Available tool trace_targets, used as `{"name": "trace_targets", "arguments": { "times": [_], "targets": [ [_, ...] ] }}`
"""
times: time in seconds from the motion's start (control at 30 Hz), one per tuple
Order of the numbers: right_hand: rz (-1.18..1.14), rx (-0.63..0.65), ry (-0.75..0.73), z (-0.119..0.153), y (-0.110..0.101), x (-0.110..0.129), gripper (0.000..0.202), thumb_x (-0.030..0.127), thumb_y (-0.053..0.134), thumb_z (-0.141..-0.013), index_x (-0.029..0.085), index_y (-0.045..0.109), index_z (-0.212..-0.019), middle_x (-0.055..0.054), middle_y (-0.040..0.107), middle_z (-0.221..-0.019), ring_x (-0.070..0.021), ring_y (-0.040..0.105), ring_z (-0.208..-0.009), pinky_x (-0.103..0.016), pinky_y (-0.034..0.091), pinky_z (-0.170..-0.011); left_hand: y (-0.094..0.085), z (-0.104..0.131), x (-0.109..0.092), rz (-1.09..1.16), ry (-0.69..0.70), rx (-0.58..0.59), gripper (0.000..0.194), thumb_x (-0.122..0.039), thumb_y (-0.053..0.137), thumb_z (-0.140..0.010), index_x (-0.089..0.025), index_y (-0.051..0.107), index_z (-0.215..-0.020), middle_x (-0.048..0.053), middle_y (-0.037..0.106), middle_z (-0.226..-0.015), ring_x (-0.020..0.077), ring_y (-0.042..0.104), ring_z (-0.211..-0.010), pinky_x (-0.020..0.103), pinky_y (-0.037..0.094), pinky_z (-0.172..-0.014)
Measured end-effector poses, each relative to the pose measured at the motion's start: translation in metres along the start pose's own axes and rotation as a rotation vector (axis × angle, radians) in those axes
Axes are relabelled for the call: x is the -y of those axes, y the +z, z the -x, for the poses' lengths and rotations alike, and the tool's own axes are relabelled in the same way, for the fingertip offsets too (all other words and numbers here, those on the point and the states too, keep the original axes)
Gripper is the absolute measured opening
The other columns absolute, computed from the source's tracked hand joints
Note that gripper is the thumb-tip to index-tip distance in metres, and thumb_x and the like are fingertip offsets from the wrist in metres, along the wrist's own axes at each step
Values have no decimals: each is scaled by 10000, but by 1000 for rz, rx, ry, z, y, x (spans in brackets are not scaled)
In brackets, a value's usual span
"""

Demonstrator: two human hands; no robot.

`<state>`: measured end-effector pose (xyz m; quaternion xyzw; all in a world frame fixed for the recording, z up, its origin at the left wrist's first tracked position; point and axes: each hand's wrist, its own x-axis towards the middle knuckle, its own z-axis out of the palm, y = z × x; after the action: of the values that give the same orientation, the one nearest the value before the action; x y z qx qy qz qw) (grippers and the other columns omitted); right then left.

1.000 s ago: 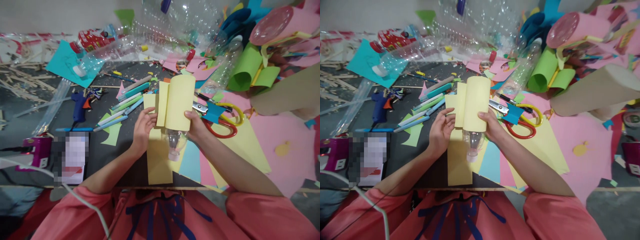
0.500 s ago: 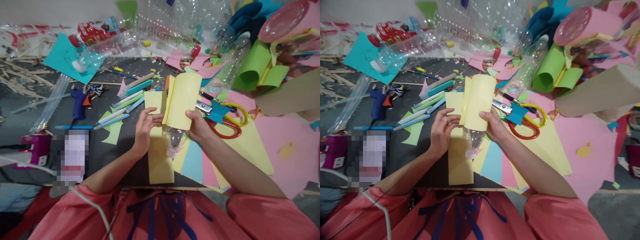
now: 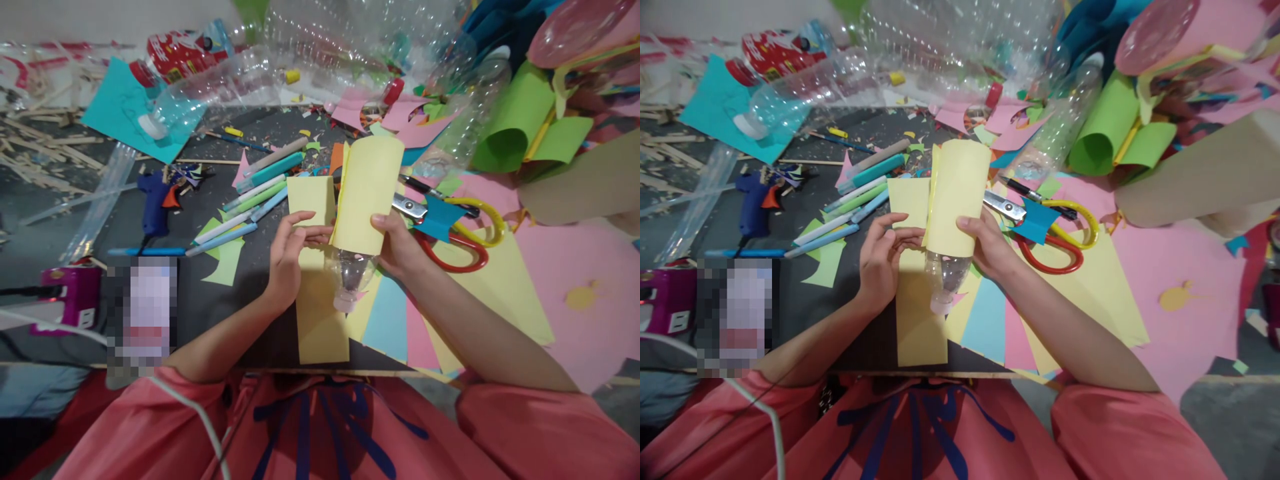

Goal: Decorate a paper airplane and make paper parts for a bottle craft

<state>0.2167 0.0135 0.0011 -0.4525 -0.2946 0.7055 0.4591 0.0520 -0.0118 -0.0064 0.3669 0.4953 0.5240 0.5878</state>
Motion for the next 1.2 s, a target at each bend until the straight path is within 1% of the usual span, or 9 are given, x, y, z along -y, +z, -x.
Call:
{"name": "trace_targets", "arguments": {
  "times": [0.17, 0.33, 0.43, 0.57, 0.63, 0.73, 0.83, 1.0, 1.2],
  "targets": [
    [16, 0, 2, 0, 0, 0, 669, 485, 737, -589, 245, 589, -1196, -83, 730, -1082, -331, 679, -1069, -495, 603, -839, -2, -1, 1, -15, 10, 9, 243, -439, 570, -869, -233, 586, -997, 14, 757, -775, 190, 690, -724, 353, 540, -764],
    [8, 27, -4, -1, -3, -1, 656, 513, 741, -611, 232, 593, -1185, -100, 731, -1088, -347, 658, -1132, -516, 584, -896, -2, 0, 1, -38, 30, 21, 251, -445, 561, -874, -233, 597, -1004, 12, 739, -727, 195, 685, -702, 354, 538, -738],
    [-14, 39, 8, -2, -5, -2, 631, 528, 727, -624, 230, 600, -1166, -100, 736, -1060, -350, 656, -1138, -514, 587, -893, -3, 2, 3, -61, 82, 25, 247, -418, 545, -887, -230, 611, -1032, 7, 716, -688, 201, 679, -705, 357, 534, -744],
    [-33, 51, 13, -3, -6, -3, 609, 519, 727, -615, 224, 610, -1134, -104, 736, -1061, -348, 659, -1127, -501, 599, -871, -6, 0, 7, -159, 236, -32, 316, -480, 536, -897, -229, 651, -1052, 42, 733, -892, 210, 675, -863, 366, 528, -834],
    [-28, 45, 4, -3, -5, -3, 618, 512, 732, -609, 227, 608, -1144, -104, 735, -1077, -348, 659, -1127, -500, 601, -866, -9, -2, 10, -297, 279, 32, 447, -583, 477, -917, -238, 662, -1133, 77, 713, -1128, 247, 646, -1076, 410, 489, -981],
    [-15, 46, -25, -2, -3, -3, 647, 509, 733, -614, 235, 593, -1182, -98, 733, -1085, -347, 662, -1121, -496, 603, -852, -13, -2, 14, -516, 346, 282, 634, -688, 340, -939, -264, 571, -1350, 93, 532, -1480, 298, 438, -1404, 473, 307, -1186],
    [-21, 64, -37, -2, -4, -4, 662, 506, 732, -627, 234, 577, -1210, -95, 734, -1078, -343, 673, -1099, -483, 607, -830, -15, 1, 17, -577, 419, 442, 681, -683, 287, -956, -279, 441, -1482, 77, 372, -1608, 300, 297, -1502, 472, 231, -1234],
    [-66, 39, -17, -3, -5, -6, 632, 483, 736, -625, 221, 593, -1182, -98, 743, -1069, -335, 679, -1082, -467, 601, -834, -19, 2, 17, -587, 480, 461, 652, -642, 310, -977, -288, 402, -1516, 95, 380, -1600, 297, 350, -1482, 459, 321, -1201],
    [-73, -11, 12, -3, -5, -6, 558, 440, 732, -586, 206, 635, -1083, -103, 743, -1089, -326, 677, -1074, -446, 597, -841, -24, -1, 16, -613, 668, 412, 537, -518, 340, -1023, -247, 498, -1459, 141, 541, -1475, 262, 519, -1364, 455, 452, -1100]
  ]
}}
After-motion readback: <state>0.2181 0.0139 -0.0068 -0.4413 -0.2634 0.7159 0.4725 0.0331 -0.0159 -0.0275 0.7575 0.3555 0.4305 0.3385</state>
